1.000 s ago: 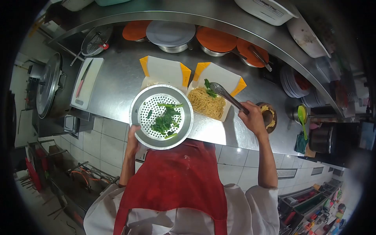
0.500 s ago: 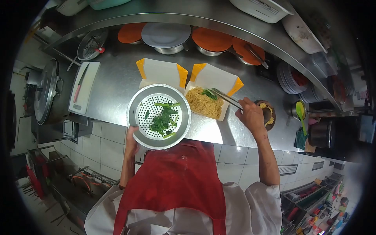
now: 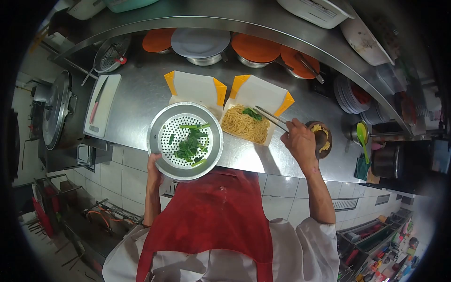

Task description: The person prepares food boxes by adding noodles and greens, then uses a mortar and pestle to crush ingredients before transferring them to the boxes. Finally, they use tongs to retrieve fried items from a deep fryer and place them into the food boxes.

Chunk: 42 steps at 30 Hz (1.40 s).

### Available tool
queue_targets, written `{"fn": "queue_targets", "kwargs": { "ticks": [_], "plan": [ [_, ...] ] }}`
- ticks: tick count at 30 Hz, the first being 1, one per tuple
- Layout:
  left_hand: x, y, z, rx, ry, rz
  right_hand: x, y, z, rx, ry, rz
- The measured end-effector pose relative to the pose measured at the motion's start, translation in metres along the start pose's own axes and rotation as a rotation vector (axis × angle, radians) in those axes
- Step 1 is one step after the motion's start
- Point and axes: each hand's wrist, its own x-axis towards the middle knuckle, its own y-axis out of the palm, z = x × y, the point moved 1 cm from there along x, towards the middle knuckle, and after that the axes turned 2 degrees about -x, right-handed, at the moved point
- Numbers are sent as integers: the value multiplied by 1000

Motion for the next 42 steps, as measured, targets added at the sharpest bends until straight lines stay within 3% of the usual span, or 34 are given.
{"fn": "queue_targets", "kwargs": {
  "ticks": [10, 19, 22, 29, 34, 37, 42],
  "plan": [
    [-3, -15, -6, 46, -20, -123, 9, 18, 16, -132, -113, 1],
    [-8, -5, -7, 3, -28, -117, 6, 15, 24, -111, 3, -33],
    [-9, -3, -12, -13, -36, -78, 10, 37, 17, -183, -50, -41],
    [-14, -9, -21, -25, -17, -143, 10, 33, 6, -71, -8, 19],
    [-18, -42, -28, -11, 14, -202, 3, -29, 23, 18, 32, -35],
    [-17, -68, -29, -30, 50, -254, 3, -57, 38, 25, 62, 74],
    [-20, -90, -35, -167, 77, -295, 12, -37, 72, 351, -103, 81]
  ]
}}
